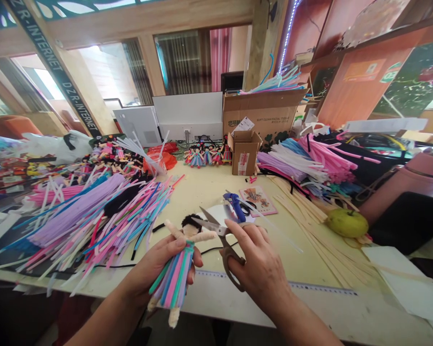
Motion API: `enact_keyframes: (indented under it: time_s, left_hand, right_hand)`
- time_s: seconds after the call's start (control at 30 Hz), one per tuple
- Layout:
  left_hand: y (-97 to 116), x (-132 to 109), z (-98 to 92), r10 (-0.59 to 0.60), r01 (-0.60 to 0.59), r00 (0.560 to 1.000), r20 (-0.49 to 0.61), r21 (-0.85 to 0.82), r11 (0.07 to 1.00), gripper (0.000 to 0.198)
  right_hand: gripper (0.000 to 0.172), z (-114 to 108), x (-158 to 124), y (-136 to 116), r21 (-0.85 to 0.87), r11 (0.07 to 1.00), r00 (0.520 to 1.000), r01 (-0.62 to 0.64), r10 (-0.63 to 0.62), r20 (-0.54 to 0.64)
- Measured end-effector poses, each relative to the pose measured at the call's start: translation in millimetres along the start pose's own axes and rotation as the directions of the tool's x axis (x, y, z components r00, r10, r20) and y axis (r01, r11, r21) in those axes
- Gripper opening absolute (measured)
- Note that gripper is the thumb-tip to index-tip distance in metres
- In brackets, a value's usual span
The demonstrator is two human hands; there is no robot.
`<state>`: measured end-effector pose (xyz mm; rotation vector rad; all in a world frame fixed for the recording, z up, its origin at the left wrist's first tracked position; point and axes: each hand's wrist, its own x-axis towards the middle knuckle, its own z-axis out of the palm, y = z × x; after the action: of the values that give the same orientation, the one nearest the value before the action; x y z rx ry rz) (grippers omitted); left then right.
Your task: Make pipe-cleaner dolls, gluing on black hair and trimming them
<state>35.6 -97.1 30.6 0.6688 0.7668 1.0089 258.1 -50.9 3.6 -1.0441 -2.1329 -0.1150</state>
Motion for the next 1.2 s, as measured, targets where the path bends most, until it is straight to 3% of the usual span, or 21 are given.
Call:
enact_keyframes:
  time_s: [0.1, 0.3, 0.63, 0.87, 1.2]
  left_hand:
    - [0, 1, 0.5, 0.004, -0.004, 1.0, -0.013, 0.012, 1.0, 0.027]
    - [-3, 3, 0.6, 0.016, -0.017, 1.0, 0.021, 0.021, 1.0, 0.028]
    - [1, 5, -5.8, 0.035, -0.025, 0.999, -0.026, 0.292, 0.956, 0.038]
    - [10, 4, -3.2, 0.053, -0.024, 0.997, -0.057, 0.416, 0.909, 0.038]
    - [18, 6, -2.9, 0.18, -0.112, 0.983, -0.037, 0.656, 0.747, 0.031]
  right_hand:
    - [0.049, -3, -1, 2, 0.006, 1.0, 1.0, -0.023, 0.023, 0.002]
    - [0.053, 5, -5, -3, 0.007, 0.998, 0.997, 0.067, -0.067, 0.026]
    - [0.045, -6, 4, 3, -0.163, 0.961, 0.975, 0.223, -0.223, 0.019]
    - [0.045, -16, 7, -1, -0.246, 0.939, 0.97, 0.242, -0.232, 0.07]
    - [0.043, -22, 13, -4, -0.29, 0.919, 0.963, 0.268, -0.242, 0.121]
